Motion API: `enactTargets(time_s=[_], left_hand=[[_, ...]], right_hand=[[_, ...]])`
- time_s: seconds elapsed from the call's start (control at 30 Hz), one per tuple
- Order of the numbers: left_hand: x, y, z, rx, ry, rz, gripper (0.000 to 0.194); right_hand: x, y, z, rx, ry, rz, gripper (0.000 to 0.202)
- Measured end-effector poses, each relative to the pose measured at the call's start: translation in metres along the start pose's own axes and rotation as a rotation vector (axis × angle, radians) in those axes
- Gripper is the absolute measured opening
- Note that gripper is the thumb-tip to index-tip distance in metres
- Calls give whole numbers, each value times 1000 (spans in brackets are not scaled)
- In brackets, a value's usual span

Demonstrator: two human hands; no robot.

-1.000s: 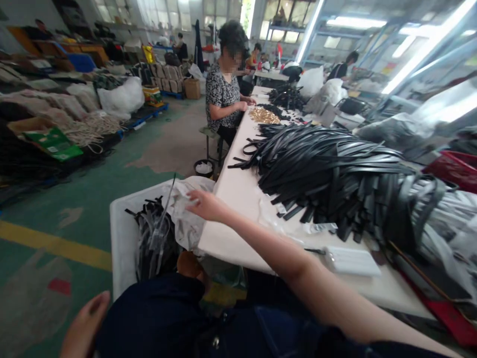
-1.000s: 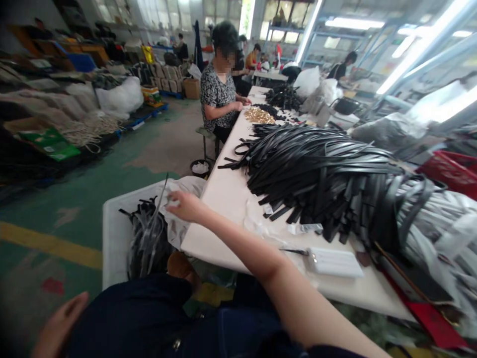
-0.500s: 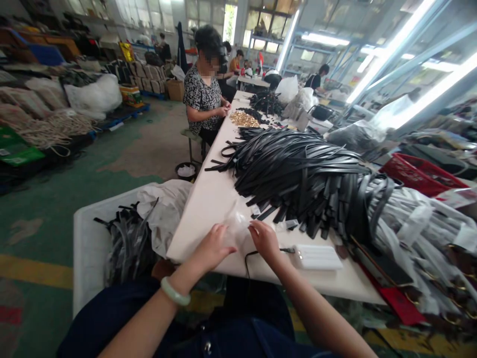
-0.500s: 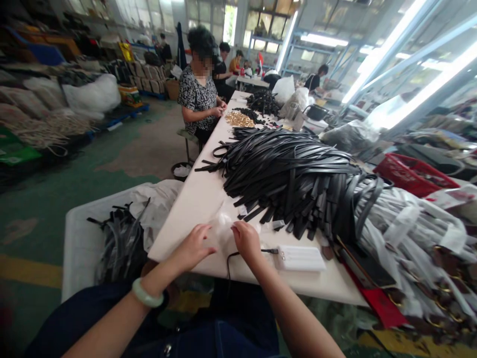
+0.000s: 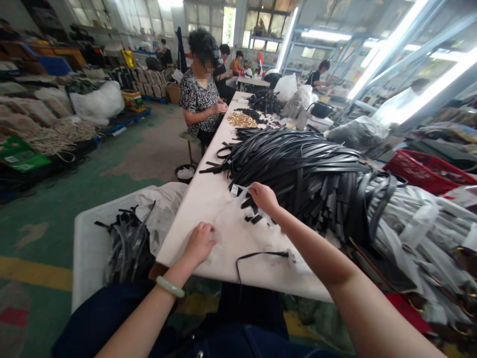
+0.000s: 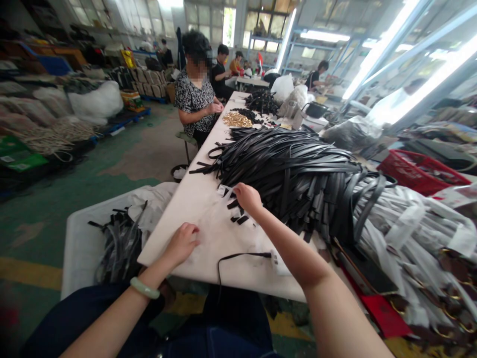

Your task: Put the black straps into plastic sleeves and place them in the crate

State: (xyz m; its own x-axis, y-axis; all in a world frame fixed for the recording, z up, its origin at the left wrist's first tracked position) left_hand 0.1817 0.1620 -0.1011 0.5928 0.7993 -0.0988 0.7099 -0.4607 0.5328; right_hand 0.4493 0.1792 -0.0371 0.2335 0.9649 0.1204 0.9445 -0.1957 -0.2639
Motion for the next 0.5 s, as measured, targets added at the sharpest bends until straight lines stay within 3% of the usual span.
enactTargets(time_s=[0.1, 0.17, 0.23, 0.33, 0.43, 0.5], left_hand=[[2, -2, 2, 11, -7, -3, 29], [4, -3, 5, 18, -18, -6, 22], [6, -2, 6, 22, -35, -8, 10], [10, -2, 3, 24, -40, -16, 9], [15, -9, -14, 34, -7, -75, 11], [16, -22, -37, 58, 42, -146, 17]], right_hand=[[26, 26, -1, -58, -29, 26, 28], [35, 38, 1, -80, -60, 9, 36], [37, 47, 4, -92, -79, -17, 41], [33, 60, 5, -104, -72, -40, 44], [25, 76, 1, -107, -51, -45, 42], [18, 87, -3, -107, -41, -45, 39]])
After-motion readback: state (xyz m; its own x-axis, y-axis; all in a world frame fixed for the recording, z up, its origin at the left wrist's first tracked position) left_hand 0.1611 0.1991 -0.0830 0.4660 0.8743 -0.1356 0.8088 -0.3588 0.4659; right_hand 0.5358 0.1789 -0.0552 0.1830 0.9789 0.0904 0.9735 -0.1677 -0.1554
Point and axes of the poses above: each hand's wrist, its own x-axis towards the middle knuckle, its own z-axis out of the palm, y = z × x, the point moved 5 cm from there along x, towards the middle knuckle, and after that the axes turned 3 degrees about -y, right-handed, at the moved point
